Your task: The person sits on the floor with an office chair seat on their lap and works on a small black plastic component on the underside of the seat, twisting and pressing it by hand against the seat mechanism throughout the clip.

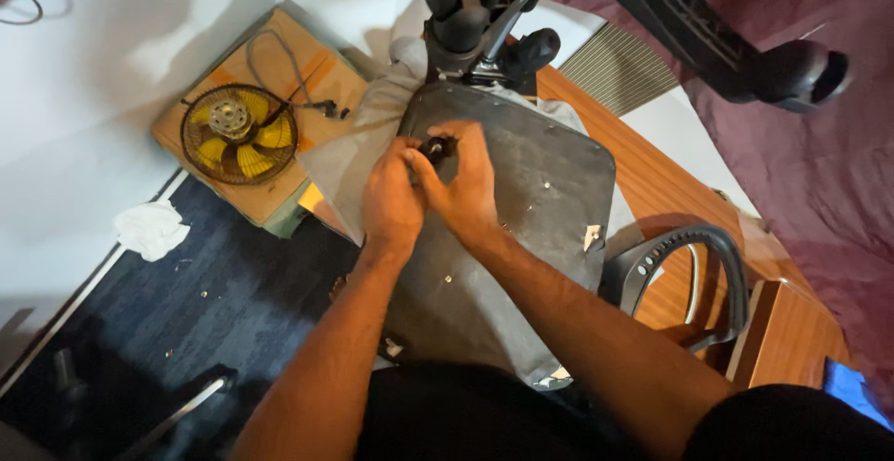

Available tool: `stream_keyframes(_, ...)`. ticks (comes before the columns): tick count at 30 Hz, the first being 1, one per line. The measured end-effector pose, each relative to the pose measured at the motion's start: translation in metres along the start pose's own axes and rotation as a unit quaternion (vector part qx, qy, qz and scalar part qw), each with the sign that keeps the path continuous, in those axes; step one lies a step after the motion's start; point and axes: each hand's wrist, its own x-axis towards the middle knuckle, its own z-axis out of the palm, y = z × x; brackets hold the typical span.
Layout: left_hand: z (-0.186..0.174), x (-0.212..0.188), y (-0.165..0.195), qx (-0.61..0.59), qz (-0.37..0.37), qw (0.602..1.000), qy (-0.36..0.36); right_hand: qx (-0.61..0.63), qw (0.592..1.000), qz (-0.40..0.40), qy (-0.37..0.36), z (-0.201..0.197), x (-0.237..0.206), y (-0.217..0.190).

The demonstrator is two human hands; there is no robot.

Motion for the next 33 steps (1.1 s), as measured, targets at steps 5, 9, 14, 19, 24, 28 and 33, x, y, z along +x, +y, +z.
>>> stream_keyframes(5,-0.006,0.003,-0.006,-0.039,0.043,0.998,-0.020,0.036,0.996,-0.034,-0.070,-0.017,-0.006,-0.009)
stream_keyframes(9,-0.010,0.005,-0.003,0.001,0.034,0.999,-0.019,0.020,0.999,0.016,-0.038,-0.011,0.002,-0.007)
stream_keyframes(14,-0.010,0.001,-0.003,-0.011,0.024,1.000,-0.001,0.017,0.995,0.092,-0.037,-0.007,0.008,-0.011)
stream_keyframes(19,-0.016,-0.001,-0.010,-0.007,0.124,0.992,0.003,0.092,0.993,0.001,-0.074,-0.015,-0.002,-0.026)
stream_keyframes(24,-0.016,0.002,-0.002,0.046,0.002,0.998,-0.032,0.042,0.996,0.070,-0.046,-0.009,0.006,-0.034)
stream_keyframes(28,-0.016,0.003,0.003,0.046,-0.012,0.998,-0.031,0.005,0.996,0.083,-0.038,-0.008,0.010,-0.037)
stream_keyframes(33,-0.019,0.004,-0.004,0.010,0.077,0.996,-0.043,0.017,0.995,-0.085,-0.058,-0.023,0.002,-0.044)
